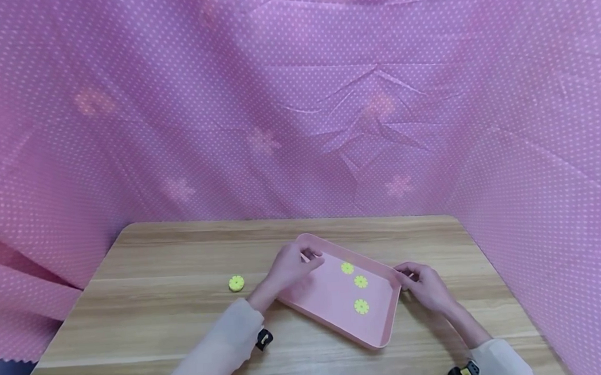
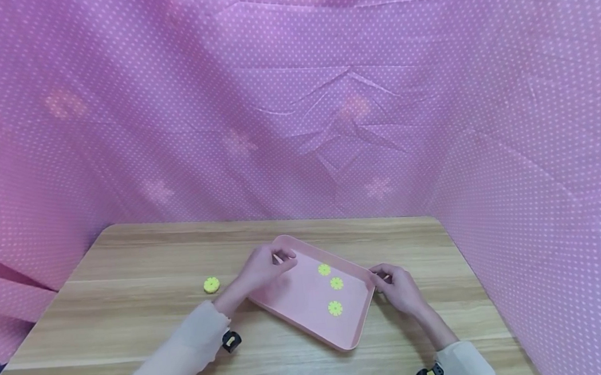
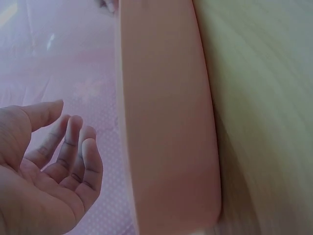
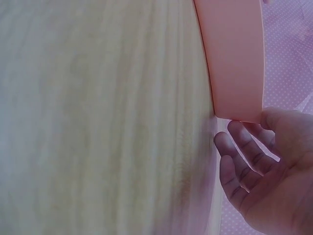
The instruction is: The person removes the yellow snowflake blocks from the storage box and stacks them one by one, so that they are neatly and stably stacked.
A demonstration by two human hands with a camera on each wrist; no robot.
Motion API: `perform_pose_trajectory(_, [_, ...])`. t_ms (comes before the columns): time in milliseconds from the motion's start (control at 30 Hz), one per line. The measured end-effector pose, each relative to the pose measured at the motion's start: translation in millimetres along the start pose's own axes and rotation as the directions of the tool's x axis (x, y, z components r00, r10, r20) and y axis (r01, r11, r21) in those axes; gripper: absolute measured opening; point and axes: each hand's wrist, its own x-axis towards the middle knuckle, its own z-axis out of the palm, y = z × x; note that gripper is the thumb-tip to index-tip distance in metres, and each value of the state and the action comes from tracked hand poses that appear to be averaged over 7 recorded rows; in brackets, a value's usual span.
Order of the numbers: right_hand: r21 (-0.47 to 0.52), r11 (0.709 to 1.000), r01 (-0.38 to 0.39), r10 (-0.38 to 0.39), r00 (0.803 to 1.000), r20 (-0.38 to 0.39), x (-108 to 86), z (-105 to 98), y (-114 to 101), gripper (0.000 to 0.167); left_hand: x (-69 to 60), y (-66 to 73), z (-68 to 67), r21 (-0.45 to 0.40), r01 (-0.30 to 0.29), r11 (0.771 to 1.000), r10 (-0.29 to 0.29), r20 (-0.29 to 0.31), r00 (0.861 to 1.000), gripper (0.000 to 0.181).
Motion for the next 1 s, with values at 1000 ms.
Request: perform_pose_trajectory(1000, [0.021, 1.0, 0.014, -0.014, 1.0, 0.0, 2.9, -3.0, -0.6, 0.026, 35.4, -8.0, 53.6, 0.057, 0.066, 0.996, -0.079, 0.259, 0.963, 0.03])
